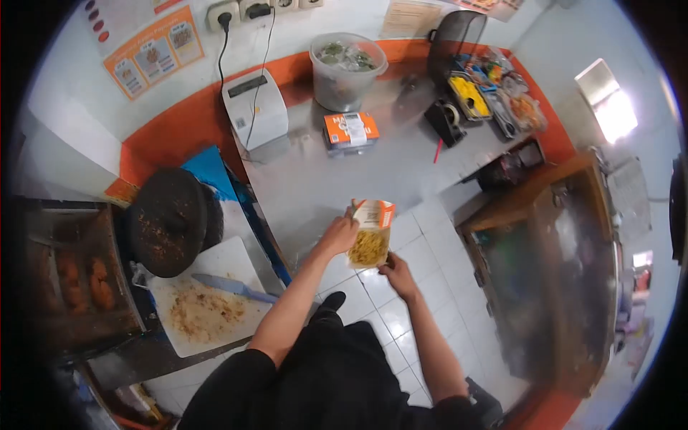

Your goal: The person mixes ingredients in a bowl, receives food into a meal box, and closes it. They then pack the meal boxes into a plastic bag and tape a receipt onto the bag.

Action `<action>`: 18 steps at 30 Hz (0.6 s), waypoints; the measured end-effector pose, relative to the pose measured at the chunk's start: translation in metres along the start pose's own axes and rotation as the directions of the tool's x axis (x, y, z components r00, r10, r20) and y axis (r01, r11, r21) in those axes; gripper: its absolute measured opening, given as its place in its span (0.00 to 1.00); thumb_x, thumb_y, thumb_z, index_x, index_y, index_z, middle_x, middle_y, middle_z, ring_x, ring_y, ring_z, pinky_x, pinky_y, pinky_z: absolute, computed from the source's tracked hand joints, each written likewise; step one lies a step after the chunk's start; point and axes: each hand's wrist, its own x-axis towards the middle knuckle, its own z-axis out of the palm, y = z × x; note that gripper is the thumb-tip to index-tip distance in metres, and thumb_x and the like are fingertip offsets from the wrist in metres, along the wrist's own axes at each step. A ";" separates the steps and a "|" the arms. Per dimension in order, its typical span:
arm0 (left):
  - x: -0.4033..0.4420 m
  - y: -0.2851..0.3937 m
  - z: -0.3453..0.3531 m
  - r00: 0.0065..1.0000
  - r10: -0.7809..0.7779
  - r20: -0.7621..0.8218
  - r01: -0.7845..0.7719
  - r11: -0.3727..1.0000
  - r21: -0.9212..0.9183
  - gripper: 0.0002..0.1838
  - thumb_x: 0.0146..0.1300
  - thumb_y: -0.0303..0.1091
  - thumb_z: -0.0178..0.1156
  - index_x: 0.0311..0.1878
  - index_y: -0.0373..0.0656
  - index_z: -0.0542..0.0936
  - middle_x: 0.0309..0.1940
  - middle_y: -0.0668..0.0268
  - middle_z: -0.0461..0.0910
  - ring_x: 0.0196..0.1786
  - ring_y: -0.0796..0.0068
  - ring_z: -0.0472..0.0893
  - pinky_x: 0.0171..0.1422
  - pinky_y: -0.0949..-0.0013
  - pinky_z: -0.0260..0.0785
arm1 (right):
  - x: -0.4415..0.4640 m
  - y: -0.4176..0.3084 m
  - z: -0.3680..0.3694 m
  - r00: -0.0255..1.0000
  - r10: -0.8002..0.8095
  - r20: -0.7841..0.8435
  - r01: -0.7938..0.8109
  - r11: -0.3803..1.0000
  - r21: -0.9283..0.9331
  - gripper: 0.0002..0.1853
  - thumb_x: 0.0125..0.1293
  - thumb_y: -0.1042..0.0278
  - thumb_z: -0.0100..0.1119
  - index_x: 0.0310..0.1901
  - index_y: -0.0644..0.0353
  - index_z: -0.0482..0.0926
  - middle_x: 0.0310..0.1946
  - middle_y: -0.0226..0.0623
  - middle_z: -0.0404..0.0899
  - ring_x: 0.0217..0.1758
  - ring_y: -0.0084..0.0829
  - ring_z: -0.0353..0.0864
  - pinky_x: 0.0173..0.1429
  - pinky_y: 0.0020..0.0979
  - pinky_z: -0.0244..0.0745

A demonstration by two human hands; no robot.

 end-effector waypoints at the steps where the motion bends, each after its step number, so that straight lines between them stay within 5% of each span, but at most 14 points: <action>1: 0.035 -0.005 0.013 0.995 -0.053 -0.087 0.049 0.998 -0.048 0.28 0.73 0.38 0.40 0.67 0.25 0.68 0.48 0.29 0.79 0.54 0.30 0.78 0.63 0.42 0.68 | 0.036 -0.012 -0.023 0.995 0.060 0.076 -0.055 0.997 -0.059 0.27 0.67 0.75 0.63 0.67 0.70 0.72 0.40 0.36 0.84 0.37 0.22 0.76 0.44 0.29 0.76; 2: 0.066 0.002 0.009 0.992 -0.072 -0.107 0.069 0.997 -0.031 0.28 0.73 0.38 0.40 0.67 0.25 0.68 0.48 0.29 0.79 0.54 0.30 0.78 0.63 0.42 0.68 | 0.080 0.001 -0.049 0.988 -0.014 0.154 0.044 0.980 -0.195 0.29 0.66 0.67 0.65 0.66 0.71 0.72 0.42 0.42 0.86 0.40 0.31 0.82 0.48 0.33 0.78; 4: 0.112 0.006 0.011 0.976 -0.212 -0.058 0.213 0.977 0.010 0.36 0.73 0.37 0.41 0.76 0.20 0.51 0.46 0.29 0.80 0.46 0.33 0.82 0.55 0.45 0.76 | 0.155 -0.013 -0.089 0.954 -0.040 0.297 0.189 0.849 -0.494 0.36 0.66 0.54 0.67 0.68 0.72 0.69 0.43 0.52 0.86 0.45 0.47 0.86 0.54 0.42 0.80; 6: 0.142 0.028 0.009 0.945 -0.319 -0.072 0.320 0.947 0.008 0.35 0.73 0.37 0.42 0.76 0.21 0.52 0.44 0.31 0.81 0.47 0.34 0.83 0.56 0.44 0.75 | 0.213 -0.039 -0.097 0.930 -0.349 0.119 0.343 0.701 -0.625 0.42 0.63 0.45 0.67 0.67 0.71 0.68 0.48 0.60 0.84 0.52 0.59 0.83 0.58 0.50 0.78; 8: 0.172 0.035 0.020 0.875 -0.467 -0.129 0.469 0.883 -0.015 0.32 0.72 0.36 0.43 0.75 0.29 0.58 0.48 0.35 0.82 0.53 0.32 0.80 0.61 0.44 0.73 | 0.255 -0.095 -0.102 0.981 -0.167 0.101 0.194 0.763 -0.617 0.37 0.66 0.50 0.65 0.66 0.70 0.68 0.53 0.63 0.81 0.56 0.60 0.81 0.60 0.51 0.77; 12: 0.192 0.045 0.037 0.777 -0.609 -0.161 0.599 0.793 -0.107 0.31 0.72 0.31 0.44 0.76 0.32 0.59 0.49 0.37 0.82 0.55 0.34 0.80 0.62 0.46 0.73 | 0.325 -0.113 -0.133 0.960 0.008 0.279 0.174 0.764 -0.621 0.27 0.69 0.60 0.61 0.64 0.69 0.70 0.58 0.62 0.77 0.60 0.62 0.78 0.63 0.51 0.75; 14: 0.193 0.044 0.051 0.786 -0.341 -0.516 0.333 0.936 -0.113 0.26 0.72 0.27 0.46 0.73 0.34 0.66 0.47 0.39 0.83 0.54 0.36 0.81 0.61 0.47 0.73 | 0.356 -0.102 -0.161 0.744 -0.393 0.541 0.583 0.776 -0.238 0.22 0.69 0.71 0.56 0.65 0.63 0.71 0.60 0.62 0.77 0.65 0.63 0.75 0.67 0.50 0.73; 15: 0.196 0.048 0.054 0.771 -0.368 -0.520 0.367 0.924 -0.110 0.26 0.72 0.27 0.46 0.73 0.34 0.66 0.47 0.39 0.83 0.54 0.36 0.81 0.61 0.47 0.73 | 0.370 -0.079 -0.170 0.652 -0.424 0.628 0.665 0.717 -0.206 0.27 0.68 0.79 0.52 0.69 0.52 0.71 0.68 0.57 0.72 0.71 0.60 0.71 0.72 0.47 0.71; 16: 0.194 0.051 0.058 0.784 -0.373 -0.495 0.375 0.922 -0.101 0.24 0.73 0.27 0.47 0.71 0.34 0.69 0.47 0.39 0.83 0.54 0.37 0.81 0.61 0.49 0.73 | 0.370 -0.073 -0.179 0.645 -0.416 0.641 0.655 0.733 -0.183 0.27 0.68 0.79 0.52 0.69 0.52 0.71 0.68 0.57 0.72 0.71 0.60 0.71 0.72 0.47 0.71; 18: 0.192 0.047 0.066 0.798 -0.383 -0.465 0.394 0.916 -0.079 0.22 0.74 0.28 0.49 0.69 0.33 0.72 0.47 0.39 0.83 0.54 0.38 0.81 0.61 0.51 0.73 | 0.371 -0.064 -0.191 0.614 -0.297 0.731 0.753 0.498 -0.430 0.33 0.68 0.80 0.49 0.73 0.40 0.69 0.75 0.58 0.61 0.76 0.57 0.66 0.75 0.45 0.69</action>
